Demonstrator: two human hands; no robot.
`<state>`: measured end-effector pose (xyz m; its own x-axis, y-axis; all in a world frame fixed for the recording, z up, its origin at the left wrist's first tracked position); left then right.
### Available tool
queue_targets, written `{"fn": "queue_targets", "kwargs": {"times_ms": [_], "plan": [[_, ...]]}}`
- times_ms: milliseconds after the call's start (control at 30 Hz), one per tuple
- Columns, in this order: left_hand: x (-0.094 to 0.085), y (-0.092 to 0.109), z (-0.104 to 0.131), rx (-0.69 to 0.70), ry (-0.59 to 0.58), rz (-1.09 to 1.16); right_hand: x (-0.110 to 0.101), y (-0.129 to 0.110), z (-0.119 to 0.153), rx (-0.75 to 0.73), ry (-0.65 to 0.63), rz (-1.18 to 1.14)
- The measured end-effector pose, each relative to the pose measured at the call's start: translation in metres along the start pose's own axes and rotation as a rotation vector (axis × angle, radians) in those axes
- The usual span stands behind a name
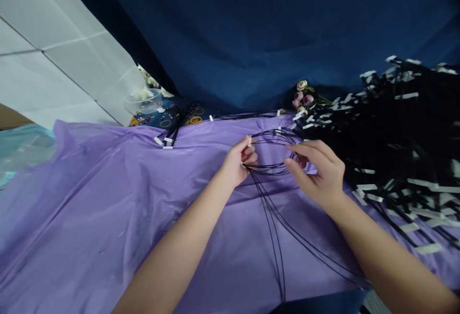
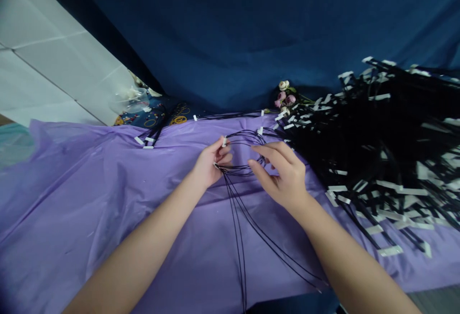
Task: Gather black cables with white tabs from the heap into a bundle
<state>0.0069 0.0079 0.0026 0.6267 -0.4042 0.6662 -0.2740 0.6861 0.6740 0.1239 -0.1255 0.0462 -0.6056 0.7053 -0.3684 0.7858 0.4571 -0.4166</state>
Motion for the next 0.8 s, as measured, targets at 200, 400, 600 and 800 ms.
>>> {"fn": "queue_targets", "kwargs": {"times_ms": [200, 400, 600, 800], "plan": [[-0.009, 0.009, -0.004, 0.001, 0.108, 0.102, -0.001, -0.002, 0.0, -0.036, -0.042, -0.089], [-0.011, 0.008, -0.007, -0.045, 0.172, 0.167, 0.019, 0.0, 0.013, -0.013, -0.446, -0.1], [-0.009, 0.007, -0.005, -0.086, 0.145, 0.195, 0.031, 0.001, 0.024, -0.011, -0.598, -0.095], [-0.003, 0.002, -0.003, -0.118, 0.055, 0.192, 0.031, -0.004, 0.024, -0.126, -0.64, -0.127]]}}
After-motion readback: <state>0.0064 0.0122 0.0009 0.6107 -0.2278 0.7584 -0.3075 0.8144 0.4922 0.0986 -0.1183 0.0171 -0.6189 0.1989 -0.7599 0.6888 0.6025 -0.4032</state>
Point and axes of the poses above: each hand's wrist, its own z-axis away from the middle knuckle, its own x-axis out of the palm, y = z × x, the point moved 3 cm from there along -z, towards the middle knuckle, and after that the axes turned 8 degrees about -z, right-handed, at the moved point
